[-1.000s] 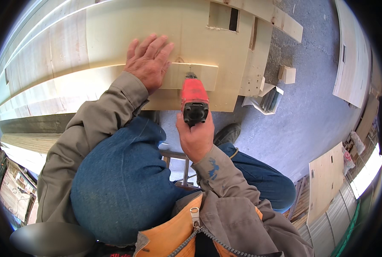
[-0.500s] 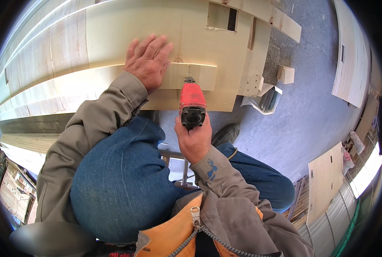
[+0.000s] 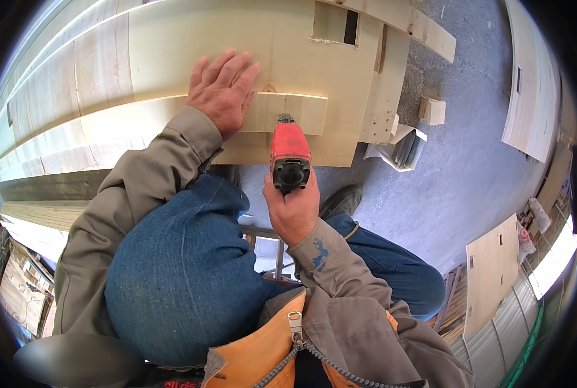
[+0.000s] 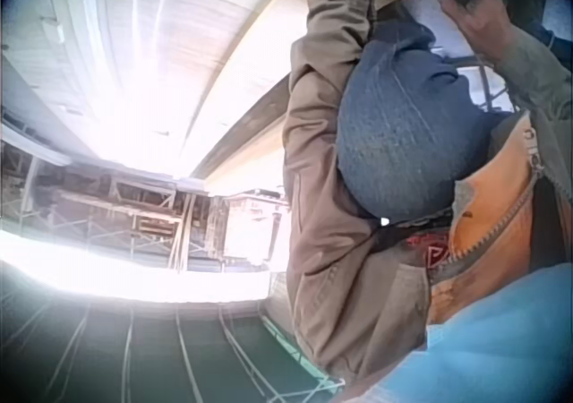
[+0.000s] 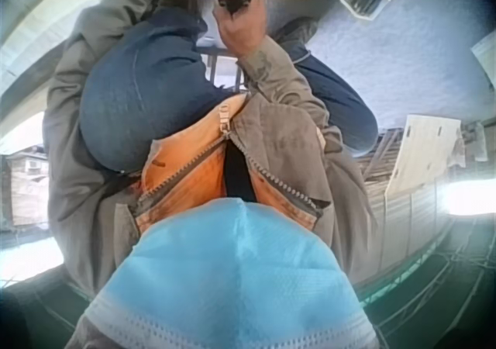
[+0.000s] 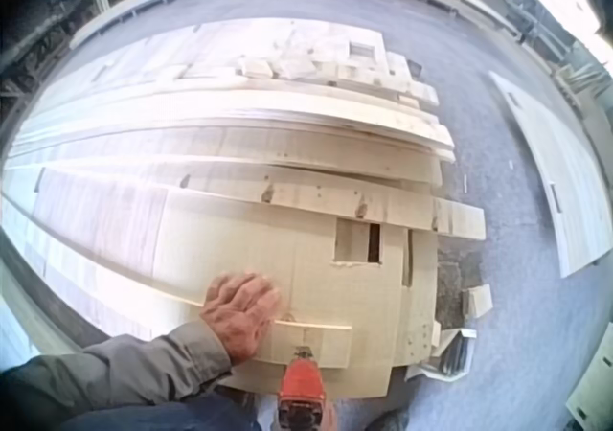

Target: The person positions small wooden blocks onto a larger wooden frame and secures them using a red pneumatic nail gun. The person repeats this process for multiple blocks along the frame.

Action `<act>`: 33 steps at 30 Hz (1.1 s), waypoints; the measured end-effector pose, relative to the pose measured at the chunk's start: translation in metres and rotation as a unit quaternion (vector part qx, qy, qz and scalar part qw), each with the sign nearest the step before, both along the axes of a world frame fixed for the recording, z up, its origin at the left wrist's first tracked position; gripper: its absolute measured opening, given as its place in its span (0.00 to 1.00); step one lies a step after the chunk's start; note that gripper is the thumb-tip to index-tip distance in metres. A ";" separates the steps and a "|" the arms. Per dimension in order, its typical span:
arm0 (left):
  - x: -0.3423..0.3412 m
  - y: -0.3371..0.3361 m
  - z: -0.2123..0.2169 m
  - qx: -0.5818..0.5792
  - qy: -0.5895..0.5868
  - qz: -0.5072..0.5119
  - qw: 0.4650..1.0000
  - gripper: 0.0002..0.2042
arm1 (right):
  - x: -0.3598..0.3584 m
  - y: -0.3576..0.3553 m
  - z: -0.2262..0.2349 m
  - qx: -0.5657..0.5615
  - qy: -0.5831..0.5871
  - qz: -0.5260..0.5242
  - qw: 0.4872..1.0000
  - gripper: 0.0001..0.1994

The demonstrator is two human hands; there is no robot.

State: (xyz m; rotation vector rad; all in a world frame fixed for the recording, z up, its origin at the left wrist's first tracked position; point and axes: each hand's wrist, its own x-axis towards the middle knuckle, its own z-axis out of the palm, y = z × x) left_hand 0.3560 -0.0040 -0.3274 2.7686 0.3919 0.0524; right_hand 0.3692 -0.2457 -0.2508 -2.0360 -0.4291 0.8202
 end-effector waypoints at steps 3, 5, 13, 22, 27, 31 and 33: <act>0.000 0.000 -0.001 -0.002 0.000 -0.001 1.000 0.25 | 0.000 0.001 0.003 0.005 0.044 -0.023 0.999 0.32; 0.000 0.000 -0.001 -0.001 0.000 -0.001 1.000 0.25 | -0.001 0.001 0.003 0.008 0.051 -0.028 0.998 0.32; 0.000 -0.001 -0.001 -0.001 0.000 0.000 1.000 0.25 | -0.003 -0.002 0.000 0.005 0.035 -0.013 0.999 0.33; 0.000 0.000 -0.002 0.002 -0.003 0.000 1.000 0.25 | -0.003 -0.001 -0.001 -0.005 0.029 -0.012 0.999 0.32; 0.000 0.001 -0.001 -0.002 0.000 0.000 1.000 0.25 | -0.001 0.001 0.001 0.007 0.027 -0.005 1.000 0.32; -0.001 0.000 -0.002 -0.007 -0.007 0.000 1.000 0.25 | -0.003 0.003 0.010 0.016 -0.043 -0.024 0.999 0.15; 0.000 0.000 -0.001 -0.008 -0.003 0.000 1.000 0.24 | -0.006 0.002 0.009 0.028 -0.044 -0.029 0.998 0.15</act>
